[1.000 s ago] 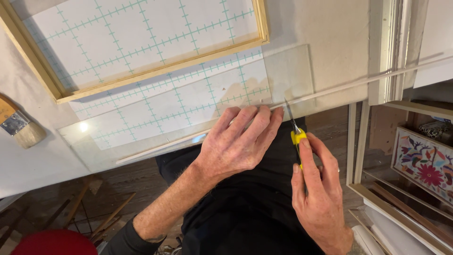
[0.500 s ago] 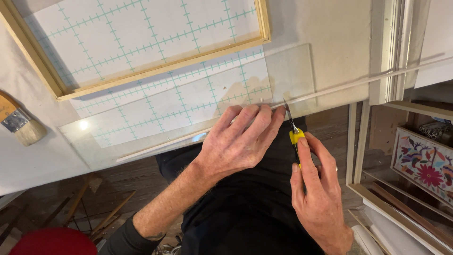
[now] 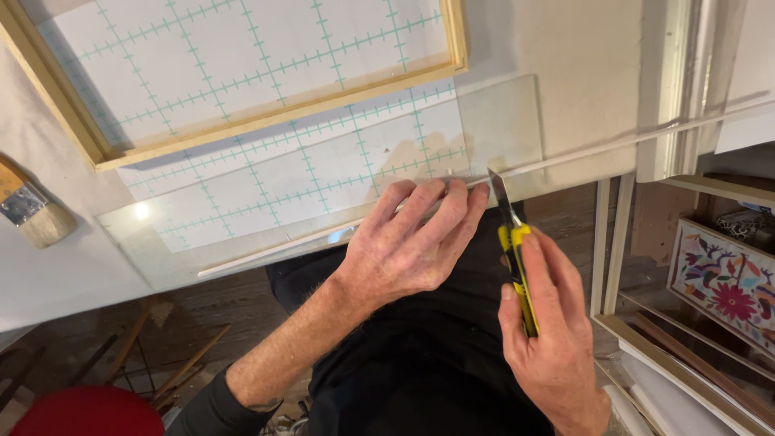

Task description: Measuring and cutting plastic spacer strips to fit into a wooden picture frame.

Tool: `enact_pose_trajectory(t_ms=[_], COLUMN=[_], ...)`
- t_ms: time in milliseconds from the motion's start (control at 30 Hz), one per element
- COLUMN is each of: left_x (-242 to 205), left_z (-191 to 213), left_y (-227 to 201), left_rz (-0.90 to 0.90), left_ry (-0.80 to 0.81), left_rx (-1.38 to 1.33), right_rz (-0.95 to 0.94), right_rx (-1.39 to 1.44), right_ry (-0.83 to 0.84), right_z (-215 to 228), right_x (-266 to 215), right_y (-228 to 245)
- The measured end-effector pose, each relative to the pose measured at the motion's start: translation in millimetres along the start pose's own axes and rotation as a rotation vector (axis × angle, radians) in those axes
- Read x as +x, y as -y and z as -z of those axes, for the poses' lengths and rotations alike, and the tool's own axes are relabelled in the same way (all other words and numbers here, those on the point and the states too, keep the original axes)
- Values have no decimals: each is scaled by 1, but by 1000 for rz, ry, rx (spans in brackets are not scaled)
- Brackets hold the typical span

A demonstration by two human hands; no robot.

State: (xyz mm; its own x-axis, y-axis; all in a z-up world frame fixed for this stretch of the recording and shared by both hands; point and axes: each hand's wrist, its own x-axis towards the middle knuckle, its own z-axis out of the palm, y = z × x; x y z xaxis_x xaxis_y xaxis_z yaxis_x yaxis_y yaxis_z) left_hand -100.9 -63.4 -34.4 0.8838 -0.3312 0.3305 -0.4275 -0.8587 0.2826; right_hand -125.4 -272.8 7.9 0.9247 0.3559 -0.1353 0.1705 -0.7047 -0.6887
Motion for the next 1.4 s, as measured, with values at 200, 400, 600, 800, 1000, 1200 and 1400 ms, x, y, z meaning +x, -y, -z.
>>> enact_pose_trajectory(t_ms=[200, 400, 600, 800, 1000, 1200, 1400], left_x=[0, -1, 0, 0, 0, -1, 0], left_z=[0, -2, 0, -1, -2, -2, 0], left_y=[0, -1, -1, 0, 1, 0, -1], left_rz=[8, 18, 6, 2, -9, -8, 13], left_ry=[19, 20, 21, 15, 0, 7, -9], left_rx=[-8, -25, -3, 5, 20, 8, -14], right_rz=[-12, -14, -16, -16, -26, -24, -29], right_rx=[-71, -52, -50, -56, -76, -103, -131], right_ry=[-56, -7, -5, 2, 16, 30, 38], right_z=[-4, -6, -7, -6, -3, -1, -1], right_x=[-11, -10, -10, -8, -5, -3, -3], right_y=[-10, -7, -7, -3, 1, 5, 7])
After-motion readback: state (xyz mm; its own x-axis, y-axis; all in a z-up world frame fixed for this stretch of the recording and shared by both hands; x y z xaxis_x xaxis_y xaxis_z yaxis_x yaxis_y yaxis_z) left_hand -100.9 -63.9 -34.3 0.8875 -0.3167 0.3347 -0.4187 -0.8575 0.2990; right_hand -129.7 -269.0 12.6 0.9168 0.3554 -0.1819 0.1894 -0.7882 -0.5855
